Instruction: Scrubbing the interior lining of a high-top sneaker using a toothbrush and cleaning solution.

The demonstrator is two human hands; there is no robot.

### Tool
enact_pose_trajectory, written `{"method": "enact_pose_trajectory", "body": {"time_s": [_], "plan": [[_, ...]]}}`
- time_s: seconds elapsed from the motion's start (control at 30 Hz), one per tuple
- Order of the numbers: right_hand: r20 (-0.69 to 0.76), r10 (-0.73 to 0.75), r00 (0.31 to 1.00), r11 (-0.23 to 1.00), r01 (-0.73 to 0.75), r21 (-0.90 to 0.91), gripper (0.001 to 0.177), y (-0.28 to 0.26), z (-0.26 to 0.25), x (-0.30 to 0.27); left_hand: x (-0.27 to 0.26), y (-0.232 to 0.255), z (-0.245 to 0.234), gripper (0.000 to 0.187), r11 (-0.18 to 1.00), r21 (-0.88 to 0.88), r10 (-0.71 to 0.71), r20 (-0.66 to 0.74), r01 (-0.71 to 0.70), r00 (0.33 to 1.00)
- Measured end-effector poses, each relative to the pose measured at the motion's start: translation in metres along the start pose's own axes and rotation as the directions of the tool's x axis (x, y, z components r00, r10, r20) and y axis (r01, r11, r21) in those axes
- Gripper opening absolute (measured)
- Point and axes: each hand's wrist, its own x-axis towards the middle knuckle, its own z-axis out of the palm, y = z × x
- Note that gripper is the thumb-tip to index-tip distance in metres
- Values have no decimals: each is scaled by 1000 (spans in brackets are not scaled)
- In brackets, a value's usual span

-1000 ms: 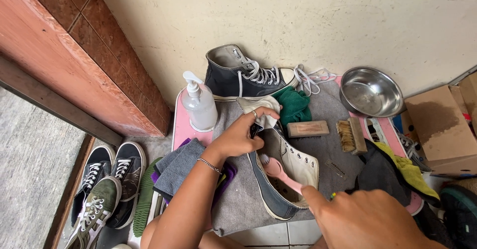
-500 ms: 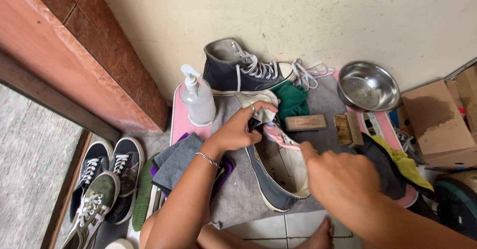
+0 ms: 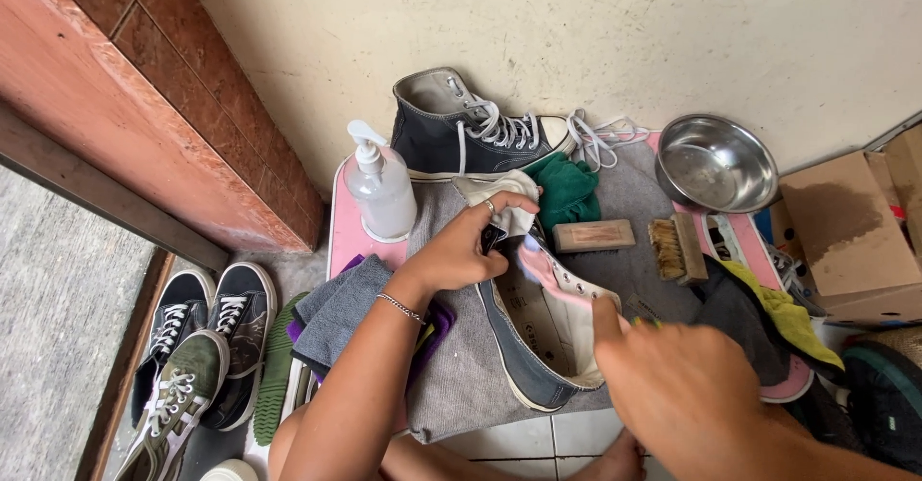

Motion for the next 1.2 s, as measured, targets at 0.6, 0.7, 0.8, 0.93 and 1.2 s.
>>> {"method": "enact_pose_trajectory", "body": {"time_s": [0.6, 0.7, 0.8, 0.93, 1.2], "plan": [[287, -332, 899, 940, 291, 176, 83, 23, -18, -22, 1, 2, 1, 76, 1000, -7, -25, -4, 25, 1000], [-93, -136, 986, 977, 149, 155, 80, -4, 4, 27, 2, 3, 2, 76, 994, -59, -95, 13, 96, 995], [116, -151, 982, 975, 128, 183, 88, 9, -12, 18, 2, -6, 1, 77, 1000, -1, 6, -7, -6, 1000], [410, -185, 893, 982, 155, 106, 83, 39, -55, -17, 2, -2, 0, 78, 999, -47, 0, -18, 0, 1000], [239, 202, 950, 969, -230, 91, 26, 18, -42, 25, 2, -1, 0, 80, 1000, -4, -4, 5, 4, 1000]]}}
